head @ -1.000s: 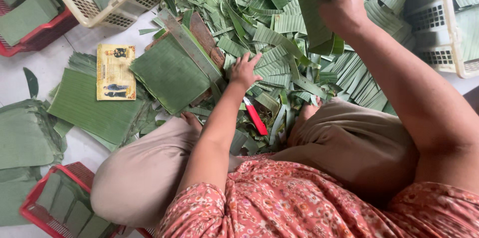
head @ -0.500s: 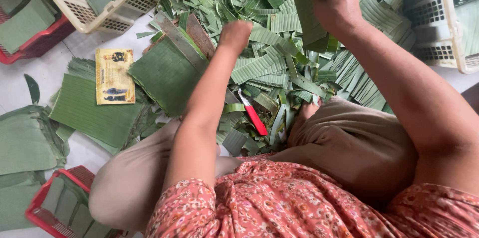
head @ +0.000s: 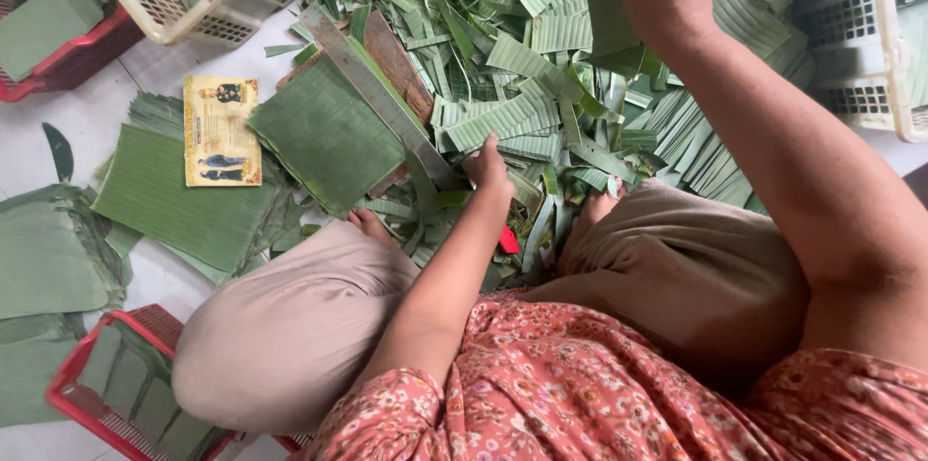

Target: The person sits on the floor and cuts large banana leaves into smaller rectangular pieces using a metal ruler and a utility knife. They stack the leaves, align them with the ruler, cut along the edge, and place the cut pieces into a nearby basket.

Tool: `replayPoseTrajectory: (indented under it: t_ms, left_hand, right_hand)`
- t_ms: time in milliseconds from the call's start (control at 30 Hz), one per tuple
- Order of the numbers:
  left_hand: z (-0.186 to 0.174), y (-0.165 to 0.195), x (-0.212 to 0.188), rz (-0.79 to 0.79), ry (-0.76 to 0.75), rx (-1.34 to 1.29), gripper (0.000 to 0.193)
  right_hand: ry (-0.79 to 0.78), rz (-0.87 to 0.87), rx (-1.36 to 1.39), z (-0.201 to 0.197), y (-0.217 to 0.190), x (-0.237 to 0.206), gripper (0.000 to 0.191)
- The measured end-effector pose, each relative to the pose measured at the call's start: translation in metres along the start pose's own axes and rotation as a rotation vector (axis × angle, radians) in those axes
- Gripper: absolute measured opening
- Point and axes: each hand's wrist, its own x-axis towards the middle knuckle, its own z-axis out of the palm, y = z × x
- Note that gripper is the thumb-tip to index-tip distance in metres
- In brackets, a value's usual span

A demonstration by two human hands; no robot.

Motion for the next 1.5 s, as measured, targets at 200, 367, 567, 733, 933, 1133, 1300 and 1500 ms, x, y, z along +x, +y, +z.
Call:
replayPoseTrajectory:
  t_ms: [200, 367, 567, 733, 933, 1133, 1300, 1500]
  left_hand:
    - [0.015, 0.035, 0.008, -0.047, 0.239, 0.394, 0.077]
    - [0.026, 0.061, 0.003, -0.18, 0.268, 0.512, 0.07]
    - [0.035, 0.058, 0.018, -0.061, 0.104, 0.035, 0.071]
    - [0.011, 0.071, 0.033, 0.181, -0.617, -0.545, 0.053]
    - [-0.009, 0.109, 0.028, 0.026, -1.13, -0.685, 0.026]
    - [0.009, 0.133, 0.002, 0.143, -0.817, -0.615, 0.033]
    - [0.018, 0.134, -0.012, 0.243, -0.845, -0.747, 0.043]
    - [0.02, 0.131, -0.017, 0.113, -0.741, -0.804, 0.046]
  right_hand:
    - [-0.138, 0.103, 0.015, -0.003, -0.018, 0.002, 0.026]
    - [-0.13, 0.028, 0.017, -0.002, -0.025, 0.003, 0.025]
    - [-0.283, 0.13, -0.002, 0.006, -0.029, 0.004, 0.025]
    - [-0.33, -0.015, -0.019, 0.012, -0.031, 0.012, 0.025]
    - [-0.419, -0.129, -0.092, 0.022, -0.04, 0.041, 0.027]
    - [-0.759, 0.051, -0.031, 0.038, -0.078, 0.069, 0.022]
    - [-1.0, 0.289, -0.146, 0.043, -0.109, 0.071, 0.051]
    - [-0.742, -0.03, -0.161, 0.056, -0.13, 0.054, 0.026]
